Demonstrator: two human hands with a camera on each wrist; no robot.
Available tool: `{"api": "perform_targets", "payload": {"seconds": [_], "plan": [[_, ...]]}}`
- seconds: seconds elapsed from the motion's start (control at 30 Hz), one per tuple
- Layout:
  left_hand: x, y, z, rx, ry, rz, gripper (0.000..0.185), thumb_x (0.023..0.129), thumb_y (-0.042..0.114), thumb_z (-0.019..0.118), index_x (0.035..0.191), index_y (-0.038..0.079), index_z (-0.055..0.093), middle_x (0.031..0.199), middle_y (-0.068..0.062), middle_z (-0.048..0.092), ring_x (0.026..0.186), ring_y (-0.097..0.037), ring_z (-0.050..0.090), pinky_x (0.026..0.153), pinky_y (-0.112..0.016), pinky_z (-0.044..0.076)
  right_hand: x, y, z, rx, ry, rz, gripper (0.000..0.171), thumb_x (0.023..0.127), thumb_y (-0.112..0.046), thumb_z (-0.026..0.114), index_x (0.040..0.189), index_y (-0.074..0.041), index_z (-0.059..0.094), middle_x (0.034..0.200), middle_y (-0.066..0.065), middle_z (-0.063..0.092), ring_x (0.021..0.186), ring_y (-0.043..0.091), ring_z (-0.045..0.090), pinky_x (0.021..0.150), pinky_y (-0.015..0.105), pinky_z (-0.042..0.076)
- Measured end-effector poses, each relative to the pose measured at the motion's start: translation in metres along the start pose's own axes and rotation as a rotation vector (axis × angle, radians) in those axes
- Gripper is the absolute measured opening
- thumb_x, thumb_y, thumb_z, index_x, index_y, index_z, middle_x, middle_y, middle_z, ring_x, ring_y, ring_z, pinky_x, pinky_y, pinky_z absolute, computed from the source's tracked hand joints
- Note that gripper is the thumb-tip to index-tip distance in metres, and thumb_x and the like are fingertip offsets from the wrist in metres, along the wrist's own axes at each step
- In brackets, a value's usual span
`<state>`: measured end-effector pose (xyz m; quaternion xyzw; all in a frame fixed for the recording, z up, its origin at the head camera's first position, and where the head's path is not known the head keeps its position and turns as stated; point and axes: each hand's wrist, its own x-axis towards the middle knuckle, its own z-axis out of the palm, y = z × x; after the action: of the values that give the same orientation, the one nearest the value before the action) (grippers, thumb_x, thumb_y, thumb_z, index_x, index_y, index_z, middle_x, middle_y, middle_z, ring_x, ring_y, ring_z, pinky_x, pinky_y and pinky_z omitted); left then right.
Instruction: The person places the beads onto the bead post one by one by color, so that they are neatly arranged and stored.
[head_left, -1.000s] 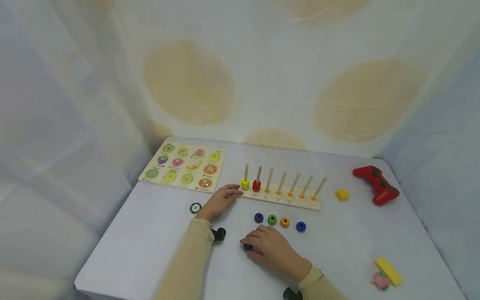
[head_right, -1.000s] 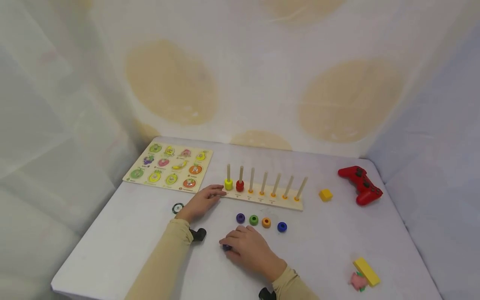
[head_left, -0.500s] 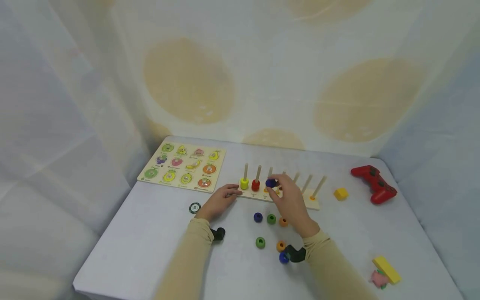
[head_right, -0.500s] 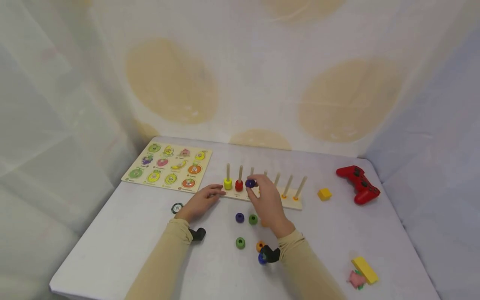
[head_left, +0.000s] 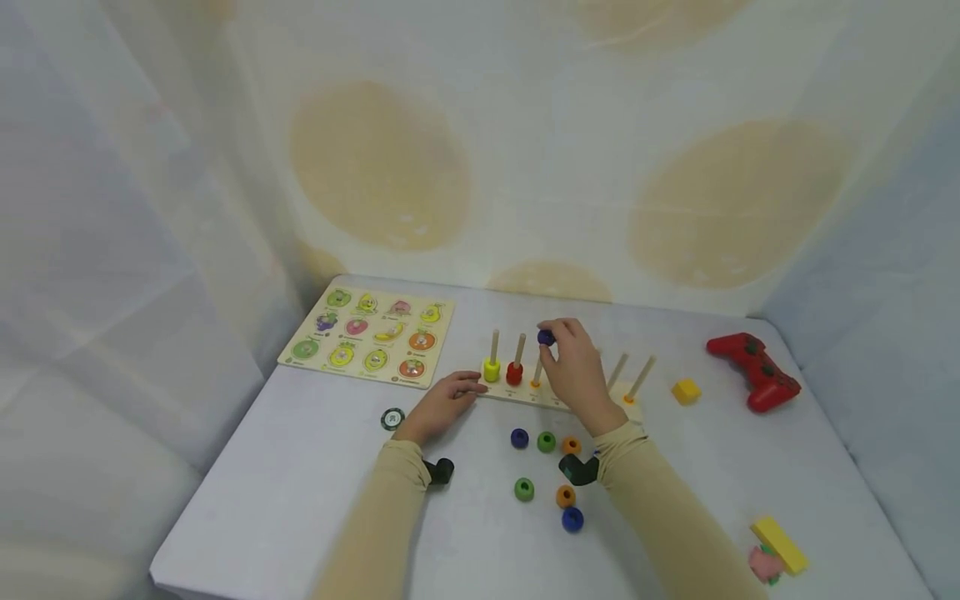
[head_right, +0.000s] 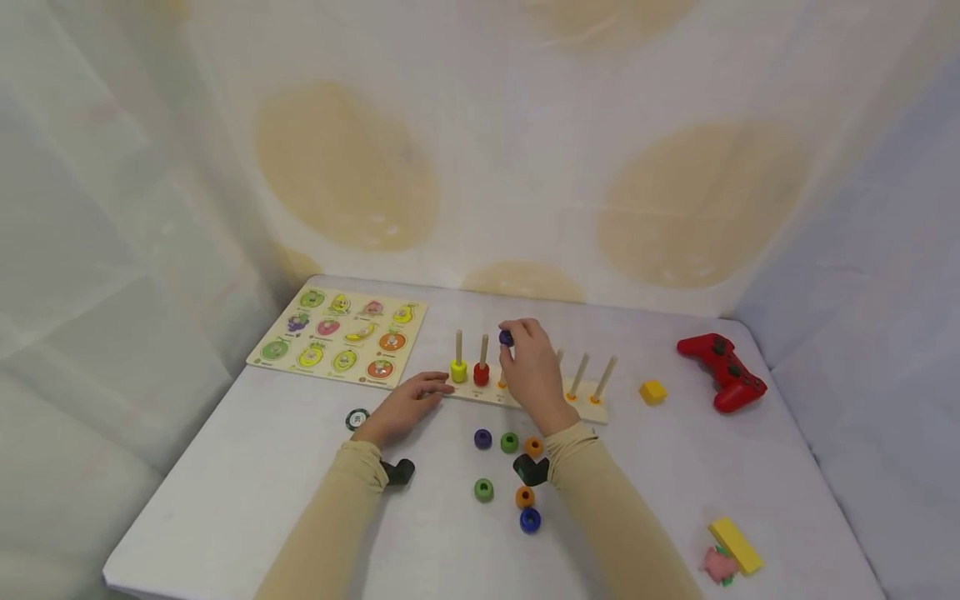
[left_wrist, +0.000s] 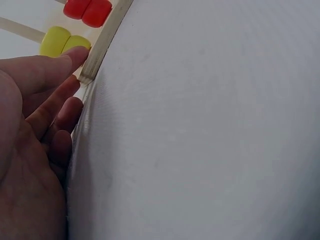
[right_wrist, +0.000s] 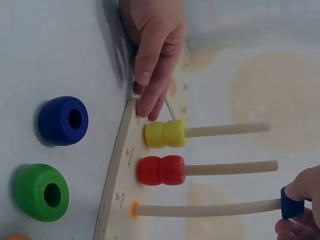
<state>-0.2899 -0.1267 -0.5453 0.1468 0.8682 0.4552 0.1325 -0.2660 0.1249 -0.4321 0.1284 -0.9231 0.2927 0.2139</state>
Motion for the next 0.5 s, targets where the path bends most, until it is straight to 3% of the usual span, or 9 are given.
{"api": "perform_targets", "payload": {"seconds": [0.17,0.5], "plan": [[-0.0009,0.0037,-0.0001,-0.003,0.013,-0.008,0.023,0.106,0.029,0.055,0.122,0.031,0.071,0.157,0.008,0.047,0.154,-0.023,0.033,0.127,-0.051,0.027,0.0010,0.0012,-0.0002,-0.031,0.015,-0.005,0.031,0.098,-0.007,0.065,0.128,-0.005,0.066,0.124,0.018,0.061,0.109,0.033,0.063,0.081,0.046,0.059],[-0.0024,0.0036,0.0009,-0.016,0.013,-0.003,0.023,0.106,0.027,0.056,0.122,0.030,0.072,0.157,0.006,0.047,0.154,-0.024,0.034,0.127,-0.052,0.027,-0.0039,0.0010,-0.0020,-0.009,0.001,-0.015,0.027,0.097,-0.005,0.064,0.124,-0.005,0.067,0.126,0.018,0.062,0.107,0.033,0.064,0.083,0.047,0.059]]}}
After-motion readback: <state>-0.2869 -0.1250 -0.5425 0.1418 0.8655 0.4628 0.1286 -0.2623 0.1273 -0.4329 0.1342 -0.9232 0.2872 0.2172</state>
